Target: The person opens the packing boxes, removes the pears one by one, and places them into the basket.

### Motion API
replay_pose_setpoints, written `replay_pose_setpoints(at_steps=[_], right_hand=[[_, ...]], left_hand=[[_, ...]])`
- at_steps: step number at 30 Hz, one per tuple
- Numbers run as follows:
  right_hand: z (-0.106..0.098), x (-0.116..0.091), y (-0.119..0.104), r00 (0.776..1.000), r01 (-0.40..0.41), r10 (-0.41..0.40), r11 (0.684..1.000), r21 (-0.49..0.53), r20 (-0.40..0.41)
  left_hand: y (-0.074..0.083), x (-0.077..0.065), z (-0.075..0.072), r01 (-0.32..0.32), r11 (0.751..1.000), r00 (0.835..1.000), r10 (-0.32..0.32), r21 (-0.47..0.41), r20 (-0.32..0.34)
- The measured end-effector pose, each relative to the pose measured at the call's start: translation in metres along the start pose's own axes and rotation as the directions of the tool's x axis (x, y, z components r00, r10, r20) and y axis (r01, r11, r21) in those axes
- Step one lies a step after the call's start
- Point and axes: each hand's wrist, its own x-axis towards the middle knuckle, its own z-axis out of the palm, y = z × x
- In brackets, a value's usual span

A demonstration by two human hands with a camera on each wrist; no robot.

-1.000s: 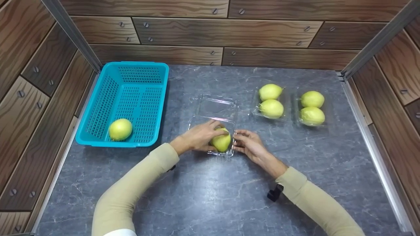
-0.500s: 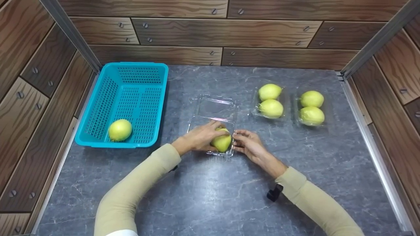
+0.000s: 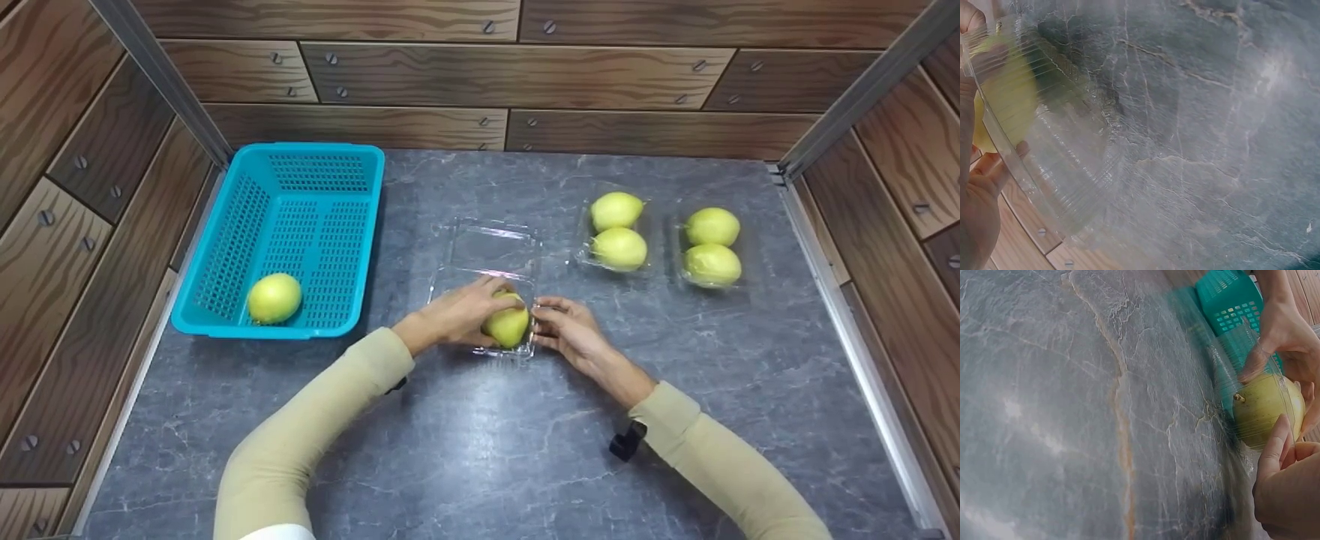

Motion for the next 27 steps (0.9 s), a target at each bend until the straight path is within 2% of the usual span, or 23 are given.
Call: replay_pose_setpoints(at_steps=[7,13,21,27], right_hand=[[-0.001,-0.001,-0.001,1.000,0.001,-0.001,1.000,-0.009,0.007],[0.000,-0.003,-0.001,1.000,-0.003,0.002,1.000,-0.012,-0.003],[0.000,-0.002,-0.002,1.000,-0.003,0.003,1.000,-0.022,-0.015],[0.000,-0.001,-0.002,1.000,-0.006,0.006,1.000,-0.027,-0.021]], left_hand=[[0.000,-0.002,-0.004,0.009,1.000,1.000,-0.009,-0.005,0.002],[0.000,-0.005,-0.013,0.009,1.000,1.000,-0.009,0.006,-0.015],[0.004,-0.014,-0.035,0.021,1.000,1.000,-0.021,0.011,-0.022],[0.006,-0.026,-0.056,0.034,0.999,0.999,-0.034,0.042,-0.007]])
